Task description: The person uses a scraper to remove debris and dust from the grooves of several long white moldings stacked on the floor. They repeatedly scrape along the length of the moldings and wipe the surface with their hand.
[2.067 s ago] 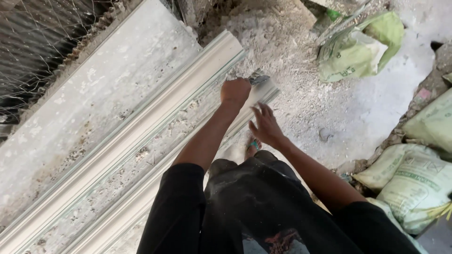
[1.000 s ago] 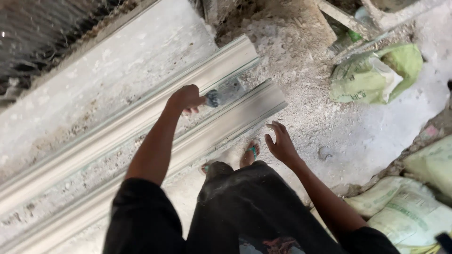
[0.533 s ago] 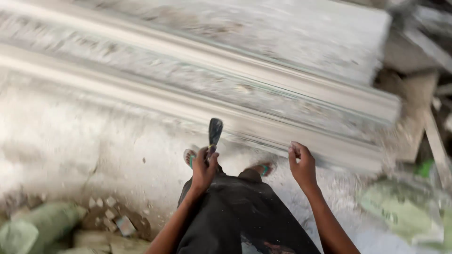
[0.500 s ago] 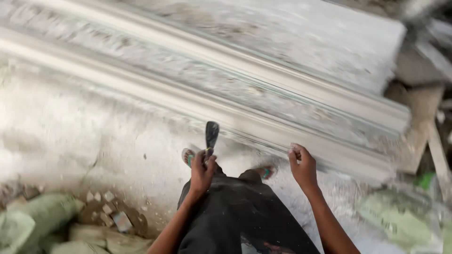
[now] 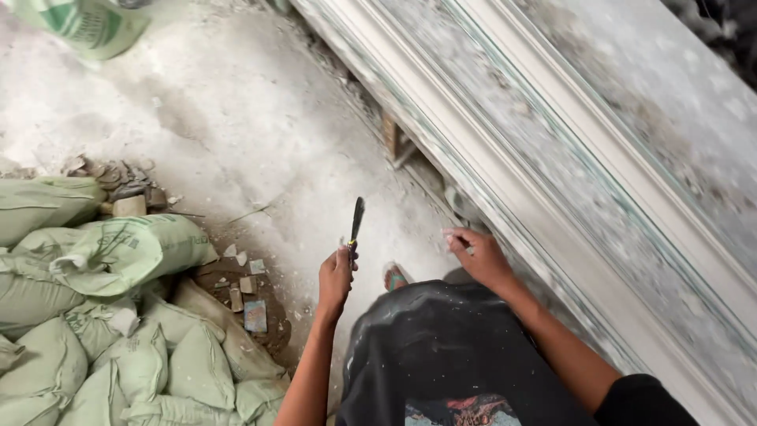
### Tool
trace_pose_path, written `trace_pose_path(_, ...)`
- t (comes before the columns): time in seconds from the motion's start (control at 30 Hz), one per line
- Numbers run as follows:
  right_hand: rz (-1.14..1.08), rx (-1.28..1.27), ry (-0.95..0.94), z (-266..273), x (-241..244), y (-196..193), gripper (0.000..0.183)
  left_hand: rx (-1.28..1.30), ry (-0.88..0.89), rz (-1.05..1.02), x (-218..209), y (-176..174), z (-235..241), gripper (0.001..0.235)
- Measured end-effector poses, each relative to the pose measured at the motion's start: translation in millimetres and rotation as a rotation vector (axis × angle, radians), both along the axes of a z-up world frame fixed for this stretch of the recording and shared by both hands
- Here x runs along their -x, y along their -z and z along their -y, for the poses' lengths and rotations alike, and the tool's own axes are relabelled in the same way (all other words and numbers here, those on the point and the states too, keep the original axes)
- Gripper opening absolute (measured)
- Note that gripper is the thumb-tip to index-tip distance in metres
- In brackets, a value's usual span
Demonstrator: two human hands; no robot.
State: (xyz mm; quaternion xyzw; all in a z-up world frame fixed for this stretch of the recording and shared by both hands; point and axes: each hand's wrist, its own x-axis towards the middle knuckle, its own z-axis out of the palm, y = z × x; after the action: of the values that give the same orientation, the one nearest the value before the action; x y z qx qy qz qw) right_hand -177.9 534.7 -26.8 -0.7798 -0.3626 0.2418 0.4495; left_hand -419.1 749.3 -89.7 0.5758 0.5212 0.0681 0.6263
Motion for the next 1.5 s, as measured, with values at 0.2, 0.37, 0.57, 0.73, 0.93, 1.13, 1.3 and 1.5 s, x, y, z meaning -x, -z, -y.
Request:
trace_pose_path(0.2,0.057,0.357,-0.186,-114.9,-43.6,31.2,0.032,0.094,-0.262,0.061,-9.3,1.7,-78.3,0.039)
trace_pose_path(0.37,0.125,0.102,-0.233,-241.3,-96.8,45.5,0.033,0.103,-0.531,0.202,-45.3,54.6,-125.7,0.038)
trace_pose_path(0.57,0.043,0.274,-0.299,-393.8,-164.8,38.4,0.031,0.042,-0.461,0.013,-119.7,69.4,-224.8,0.048)
trace_pose_path(0.73,0.225,0.077,-0.385,-506.8,-219.2,1.4,0.038,-0.265,-0.308,0.048,-202.4,44.9,-344.2,0.043)
trace_pose_path(0.93,0.349,0.003,-0.195,-612.3,-271.5,1.4,0.041,-0.247,-0.137,0.273,-302.8,9.5,-501.3,0.059)
trace_pose_path(1.13,0.399,0.106,-0.113,-717.3,-297.6,5.6,0.040,-0.529,0.050,0.269,-397.2,-14.4,-646.1,0.064)
trace_pose_path(1.3,0.464,0.220,-0.129,-785.6,-319.8,16.8,0.040,-0.422,0.115,0.171,-441.2,-13.2,-685.3,0.064)
trace_pose_path(1.5,0.615,0.279,-0.191,-826.4,-339.1,52.6,0.052,-0.204,0.104,0.163,-458.2,-36.0,-681.7,0.071)
